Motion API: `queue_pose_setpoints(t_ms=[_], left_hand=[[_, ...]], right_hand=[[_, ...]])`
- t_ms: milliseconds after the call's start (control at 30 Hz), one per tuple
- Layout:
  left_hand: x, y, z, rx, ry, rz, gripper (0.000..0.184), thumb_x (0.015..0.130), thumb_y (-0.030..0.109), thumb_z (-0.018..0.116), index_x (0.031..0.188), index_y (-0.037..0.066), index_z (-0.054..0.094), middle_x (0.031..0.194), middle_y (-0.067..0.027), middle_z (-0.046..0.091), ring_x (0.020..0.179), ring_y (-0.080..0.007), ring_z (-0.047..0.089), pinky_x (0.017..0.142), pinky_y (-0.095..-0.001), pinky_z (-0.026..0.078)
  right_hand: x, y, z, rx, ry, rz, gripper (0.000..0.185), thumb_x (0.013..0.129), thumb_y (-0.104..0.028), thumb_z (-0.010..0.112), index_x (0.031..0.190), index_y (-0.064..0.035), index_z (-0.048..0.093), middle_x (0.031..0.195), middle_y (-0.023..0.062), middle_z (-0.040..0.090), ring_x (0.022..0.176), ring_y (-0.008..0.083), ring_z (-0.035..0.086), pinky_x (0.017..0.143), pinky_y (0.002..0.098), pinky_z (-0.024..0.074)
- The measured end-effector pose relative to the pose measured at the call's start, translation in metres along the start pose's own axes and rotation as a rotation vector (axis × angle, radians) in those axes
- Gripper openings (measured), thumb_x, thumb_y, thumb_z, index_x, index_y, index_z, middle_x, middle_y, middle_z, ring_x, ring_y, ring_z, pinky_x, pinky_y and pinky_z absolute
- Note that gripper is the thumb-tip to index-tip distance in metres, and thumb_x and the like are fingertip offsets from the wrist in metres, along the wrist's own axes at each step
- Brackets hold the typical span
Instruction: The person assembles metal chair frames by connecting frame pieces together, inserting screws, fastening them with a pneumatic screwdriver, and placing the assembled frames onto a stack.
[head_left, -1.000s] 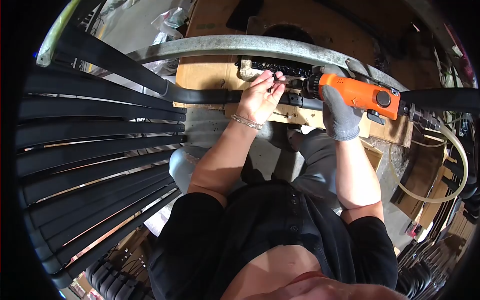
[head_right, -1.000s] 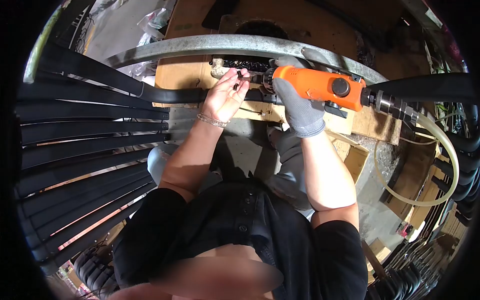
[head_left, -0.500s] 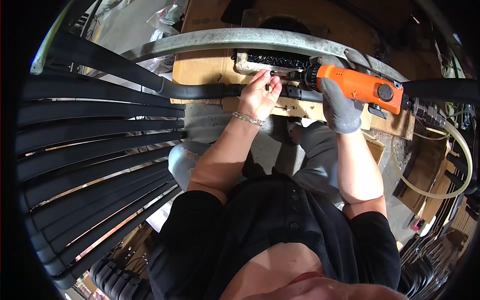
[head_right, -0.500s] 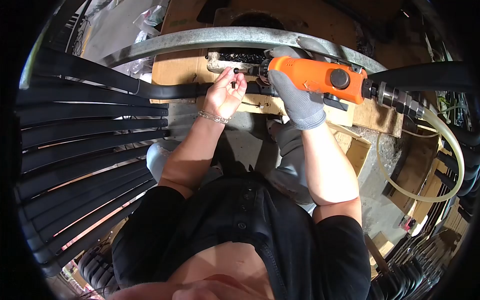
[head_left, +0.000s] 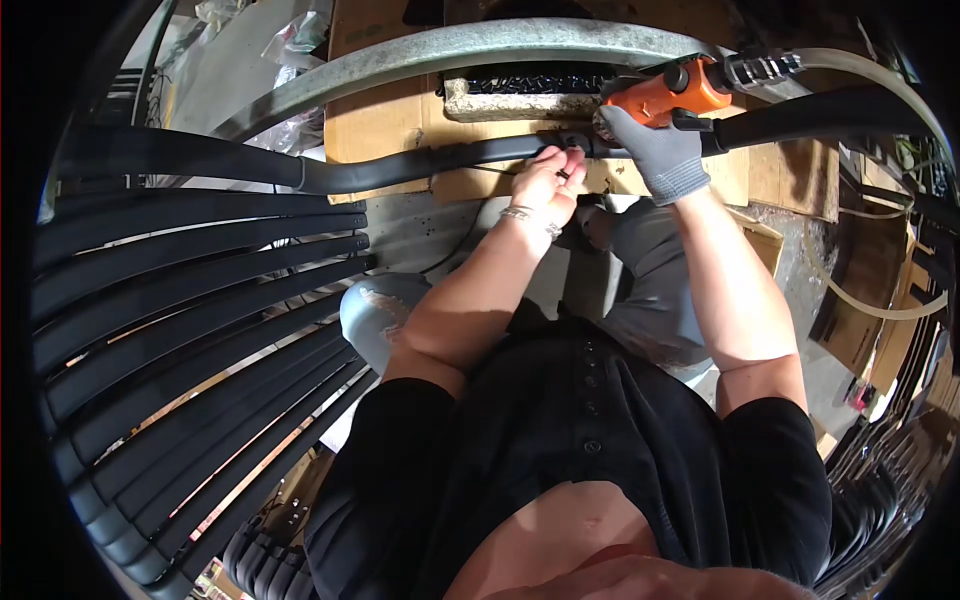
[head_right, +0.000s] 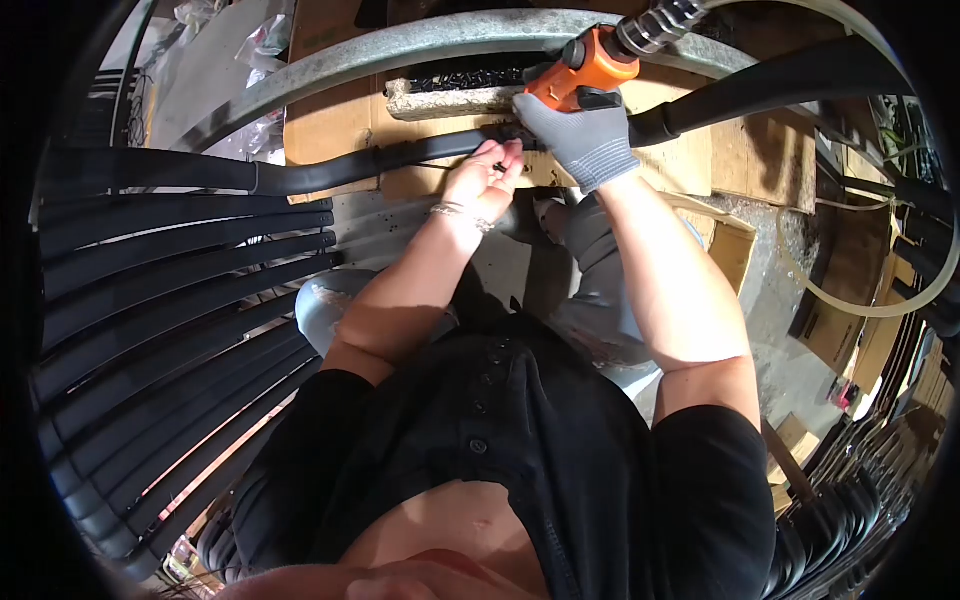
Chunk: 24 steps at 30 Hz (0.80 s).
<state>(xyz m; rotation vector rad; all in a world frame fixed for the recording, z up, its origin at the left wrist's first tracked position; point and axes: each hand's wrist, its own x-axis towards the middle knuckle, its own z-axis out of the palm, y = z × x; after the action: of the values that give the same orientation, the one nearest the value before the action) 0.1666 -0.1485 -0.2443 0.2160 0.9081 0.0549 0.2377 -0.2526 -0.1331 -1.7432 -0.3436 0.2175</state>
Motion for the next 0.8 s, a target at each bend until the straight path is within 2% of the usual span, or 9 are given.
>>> queue_pose_setpoints(t_ms=[200, 300, 333, 467, 600, 733, 800], left_hand=[[0.008, -0.008, -0.003, -0.003, 0.031, 0.009, 0.021, 0.082, -0.003, 0.047, 0.102, 0.004, 0.045, 0.093, -0.0132, 0.057, 0.086, -0.0244, 0.057, 0.080, -0.0399, 0.045], [0.008, -0.003, -0.003, 0.005, 0.036, 0.030, 0.021, 0.082, -0.003, 0.047, 0.102, 0.003, 0.045, 0.093, -0.0132, 0.057, 0.085, -0.0243, 0.057, 0.081, -0.0399, 0.044], [0.008, -0.002, -0.005, 0.003, 0.037, 0.029, 0.021, 0.082, -0.003, 0.047, 0.102, 0.003, 0.045, 0.093, -0.0132, 0.057, 0.085, -0.0243, 0.057, 0.081, -0.0399, 0.044], [0.009, -0.001, -0.009, 0.012, 0.011, 0.032, 0.022, 0.082, -0.003, 0.047, 0.103, 0.003, 0.044, 0.092, -0.0132, 0.058, 0.085, -0.0242, 0.058, 0.081, -0.0396, 0.044], [0.003, 0.002, -0.008, 0.035, 0.001, 0.024, 0.023, 0.081, -0.003, 0.048, 0.103, 0.004, 0.044, 0.092, -0.0130, 0.058, 0.086, -0.0242, 0.057, 0.081, -0.0383, 0.044], [-0.004, 0.006, -0.014, 0.088, 0.024, 0.047, 0.023, 0.081, -0.003, 0.049, 0.103, 0.002, 0.043, 0.095, -0.0149, 0.056, 0.086, -0.0254, 0.057, 0.079, -0.0364, 0.045], [-0.008, 0.012, -0.018, 0.095, 0.042, 0.075, 0.024, 0.083, -0.003, 0.046, 0.107, -0.002, 0.041, 0.099, -0.0174, 0.055, 0.093, -0.0279, 0.055, 0.086, -0.0379, 0.043]], right_hand=[[0.003, 0.018, -0.003, -0.004, 0.041, 0.090, 0.018, 0.070, -0.015, 0.066, 0.079, -0.0016, 0.059, 0.068, 0.0039, 0.062, 0.061, 0.0100, 0.059, 0.057, 0.0227, 0.0471], [0.007, 0.013, -0.002, -0.042, -0.009, 0.148, 0.024, 0.071, -0.015, 0.069, 0.089, -0.0017, 0.058, 0.081, 0.0045, 0.062, 0.073, 0.0098, 0.058, 0.066, 0.0230, 0.0473], [0.007, 0.013, -0.001, -0.043, -0.010, 0.148, 0.024, 0.071, -0.015, 0.069, 0.089, -0.0017, 0.058, 0.081, 0.0045, 0.062, 0.073, 0.0098, 0.058, 0.066, 0.0230, 0.0473], [0.005, 0.015, 0.004, -0.084, -0.036, 0.100, 0.025, 0.071, -0.016, 0.068, 0.088, -0.0012, 0.058, 0.080, 0.0044, 0.062, 0.071, 0.0094, 0.058, 0.065, 0.0228, 0.0473], [0.007, 0.025, 0.009, -0.171, -0.001, -0.039, 0.021, 0.068, -0.017, 0.068, 0.079, -0.0022, 0.058, 0.070, 0.0052, 0.062, 0.064, 0.0126, 0.060, 0.058, 0.0251, 0.0473], [0.009, 0.030, 0.014, -0.214, -0.044, 0.046, 0.026, 0.072, -0.015, 0.067, 0.091, -0.0016, 0.056, 0.078, 0.0044, 0.060, 0.069, 0.0102, 0.057, 0.065, 0.0236, 0.0475], [0.012, 0.029, 0.018, -0.243, -0.066, 0.010, 0.025, 0.072, -0.015, 0.067, 0.090, -0.0020, 0.056, 0.077, 0.0044, 0.060, 0.069, 0.0105, 0.058, 0.064, 0.0241, 0.0475]])
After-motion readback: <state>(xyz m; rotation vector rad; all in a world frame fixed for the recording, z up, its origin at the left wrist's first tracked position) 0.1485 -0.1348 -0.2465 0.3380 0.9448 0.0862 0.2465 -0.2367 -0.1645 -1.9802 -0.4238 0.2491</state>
